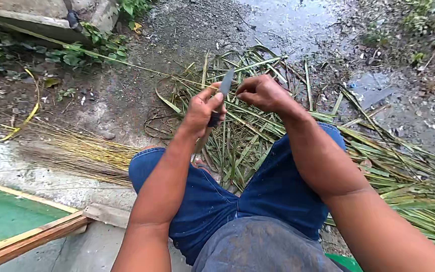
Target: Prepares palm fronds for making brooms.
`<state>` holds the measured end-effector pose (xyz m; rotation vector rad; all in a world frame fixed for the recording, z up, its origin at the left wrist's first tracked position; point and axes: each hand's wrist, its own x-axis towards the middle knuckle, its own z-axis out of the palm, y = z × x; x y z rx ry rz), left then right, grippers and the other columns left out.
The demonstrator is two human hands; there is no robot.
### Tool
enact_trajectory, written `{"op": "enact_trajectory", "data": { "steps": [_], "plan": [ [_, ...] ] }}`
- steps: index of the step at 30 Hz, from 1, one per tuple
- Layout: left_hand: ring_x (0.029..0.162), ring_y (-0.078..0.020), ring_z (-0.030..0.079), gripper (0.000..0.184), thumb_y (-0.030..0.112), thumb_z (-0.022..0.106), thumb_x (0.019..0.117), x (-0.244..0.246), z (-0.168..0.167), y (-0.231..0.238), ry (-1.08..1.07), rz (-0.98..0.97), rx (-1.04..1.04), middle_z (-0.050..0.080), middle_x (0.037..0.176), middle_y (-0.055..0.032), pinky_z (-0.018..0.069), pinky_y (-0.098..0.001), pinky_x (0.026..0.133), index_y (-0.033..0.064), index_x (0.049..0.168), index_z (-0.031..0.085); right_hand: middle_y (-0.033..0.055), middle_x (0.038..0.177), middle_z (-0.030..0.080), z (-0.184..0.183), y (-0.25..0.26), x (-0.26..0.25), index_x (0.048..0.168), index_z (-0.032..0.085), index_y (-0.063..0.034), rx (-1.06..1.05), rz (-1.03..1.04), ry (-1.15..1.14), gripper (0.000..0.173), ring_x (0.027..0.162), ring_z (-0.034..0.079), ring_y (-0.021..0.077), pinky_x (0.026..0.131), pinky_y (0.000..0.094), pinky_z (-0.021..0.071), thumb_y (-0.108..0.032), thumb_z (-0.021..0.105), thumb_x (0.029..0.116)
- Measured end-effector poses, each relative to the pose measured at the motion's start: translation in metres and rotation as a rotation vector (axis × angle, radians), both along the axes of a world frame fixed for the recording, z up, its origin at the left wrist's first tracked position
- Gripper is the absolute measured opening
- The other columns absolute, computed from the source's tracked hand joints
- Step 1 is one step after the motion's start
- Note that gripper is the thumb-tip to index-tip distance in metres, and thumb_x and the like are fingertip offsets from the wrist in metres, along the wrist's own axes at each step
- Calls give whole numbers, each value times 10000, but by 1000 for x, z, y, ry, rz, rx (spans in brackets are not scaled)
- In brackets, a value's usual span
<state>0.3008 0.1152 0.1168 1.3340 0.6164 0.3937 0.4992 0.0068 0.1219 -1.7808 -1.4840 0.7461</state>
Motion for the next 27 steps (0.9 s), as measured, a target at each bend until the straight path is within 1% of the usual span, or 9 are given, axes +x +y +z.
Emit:
{"op": "enact_trajectory", "data": {
  "steps": [4,8,12,15,18,20,22,24,27],
  "plan": [
    [570,-98,625,297,206,404,1102,-7,-1,26,-161,85,-52,608,714,13,571,-253,513,90,1347,527,40,838,696,0,-2,3,1080,737,-81,-11,29,24,175,676,632,118,683,371,563,-179,608,1013],
    [540,-102,613,295,247,359,1119,-20,8,43,-270,256,-52,594,664,30,562,-260,498,141,1322,546,27,801,672,-2,-7,16,1058,739,-73,32,5,49,165,624,583,91,626,333,531,-167,614,1008],
    [537,-95,610,278,185,398,1094,-3,0,11,-137,70,-50,593,682,19,561,-249,493,87,1322,522,23,854,686,-7,-4,8,1048,738,-66,85,29,56,144,661,600,68,655,294,541,-146,631,994],
    [552,-92,614,293,188,421,1092,-2,-2,14,-105,14,-66,610,705,10,559,-241,501,68,1327,548,4,860,673,-4,-7,11,1029,737,-77,96,65,46,134,667,576,48,650,270,517,-149,629,994],
    [561,-60,595,319,267,322,1115,-27,10,51,-238,188,-41,588,687,70,547,-226,523,160,1288,568,-8,788,655,-4,-15,24,1015,735,-72,105,47,53,128,639,544,35,633,264,489,-136,627,988],
    [558,-67,594,350,324,276,1131,-40,15,70,-342,344,-54,594,689,75,545,-233,520,206,1272,574,-4,771,644,-4,-19,30,1010,730,-70,103,27,47,123,628,539,43,622,268,485,-135,629,984],
    [539,-69,574,365,351,253,1136,-39,17,70,-388,427,-95,571,671,72,528,-234,501,230,1250,578,8,774,649,-4,-20,28,1013,732,-74,71,-2,39,114,632,552,67,629,301,495,-139,643,984],
    [532,-59,584,359,337,241,1132,-28,14,52,-306,359,-77,571,657,81,539,-228,498,230,1292,544,15,775,658,-5,-17,22,1012,733,-75,53,-19,55,110,635,575,81,634,318,515,-143,654,978],
    [533,-92,599,316,226,352,1110,-4,1,11,-118,112,-78,575,666,26,555,-254,493,121,1360,513,9,768,648,-7,-11,6,1004,730,-71,77,-9,93,102,624,567,72,610,295,508,-133,655,974]
  ]
}}
